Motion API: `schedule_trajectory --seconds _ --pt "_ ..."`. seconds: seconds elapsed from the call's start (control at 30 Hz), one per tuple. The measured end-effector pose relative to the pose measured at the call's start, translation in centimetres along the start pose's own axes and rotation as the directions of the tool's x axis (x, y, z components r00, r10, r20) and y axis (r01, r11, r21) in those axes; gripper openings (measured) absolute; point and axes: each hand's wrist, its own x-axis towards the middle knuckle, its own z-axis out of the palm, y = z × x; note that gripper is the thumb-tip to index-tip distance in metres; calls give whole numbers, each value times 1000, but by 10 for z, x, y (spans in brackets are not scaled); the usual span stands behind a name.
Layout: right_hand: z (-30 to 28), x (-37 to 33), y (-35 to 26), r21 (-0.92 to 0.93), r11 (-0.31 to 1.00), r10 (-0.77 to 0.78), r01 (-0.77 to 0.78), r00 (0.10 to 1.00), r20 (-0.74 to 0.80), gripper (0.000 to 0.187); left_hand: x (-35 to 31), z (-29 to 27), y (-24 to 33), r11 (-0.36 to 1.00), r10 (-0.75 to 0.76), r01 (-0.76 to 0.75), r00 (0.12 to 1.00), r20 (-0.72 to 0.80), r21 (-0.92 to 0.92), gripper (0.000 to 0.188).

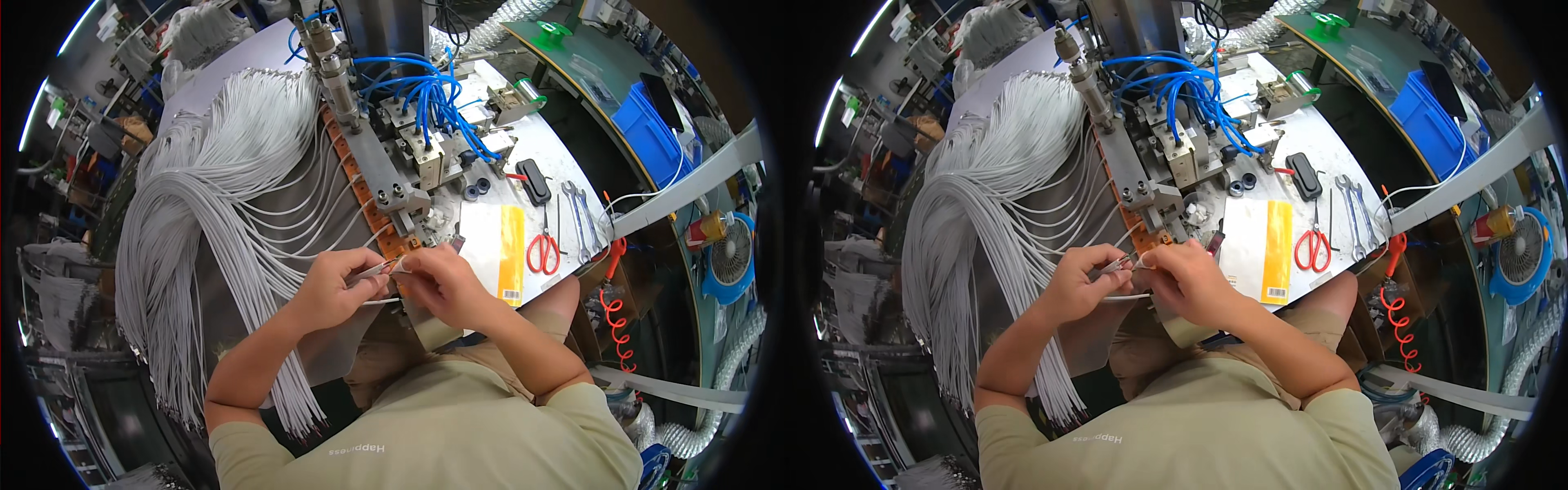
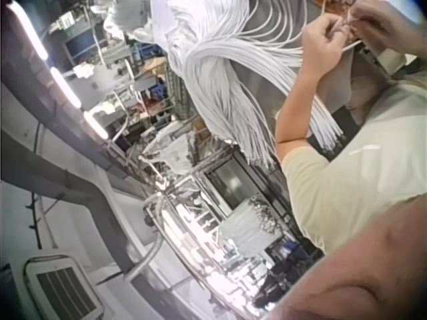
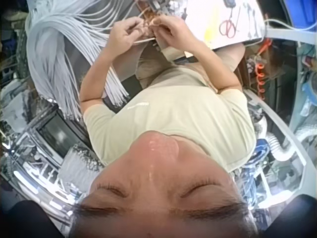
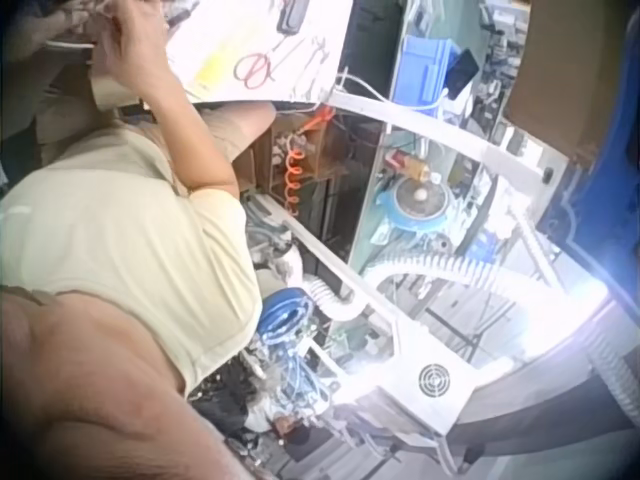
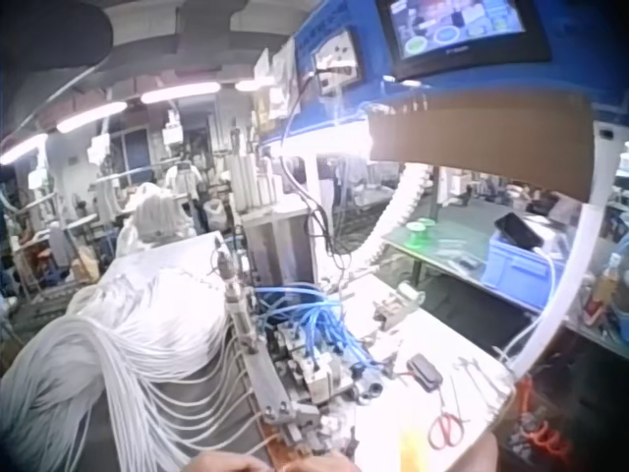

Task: The person inserts wire ends one by one into a machine fixture to process them before reaching for a phone on a shelf.

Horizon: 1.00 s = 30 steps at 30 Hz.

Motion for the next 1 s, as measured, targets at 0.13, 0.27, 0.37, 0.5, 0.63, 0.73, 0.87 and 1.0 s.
schedule_trajectory --seconds 0.13,0.27,0.37,0.5,0.63,0.73,0.87,1.0 --pt "-2 3 -8 -173 976 -151 136 986 -78 18 -2 0 -1 971 -97 105 994 47 -216 14" --pt "7 10 -7 -296 947 -181 126 970 -163 16 -2 0 7 995 -85 86 996 16 -49 14" --pt "1 9 22 -406 914 -139 9 946 -293 13 -16 2 23 900 318 -199 908 -272 388 13" --pt "-1 1 50 448 787 533 -425 833 -146 13 -16 -3 23 869 142 -142 989 36 475 19" --pt "4 2 50 596 718 506 -359 858 -93 15 -10 8 0 725 226 -343 938 264 598 27" --pt "1 2 55 606 705 506 -368 860 -65 16 -6 8 -3 727 223 -338 939 260 598 27" --pt "-12 9 55 594 634 588 -495 808 46 16 -3 1 6 846 167 -222 974 154 486 26" --pt "-4 5 56 628 583 626 -514 778 56 16 -2 8 3 867 193 -198 979 59 458 26"
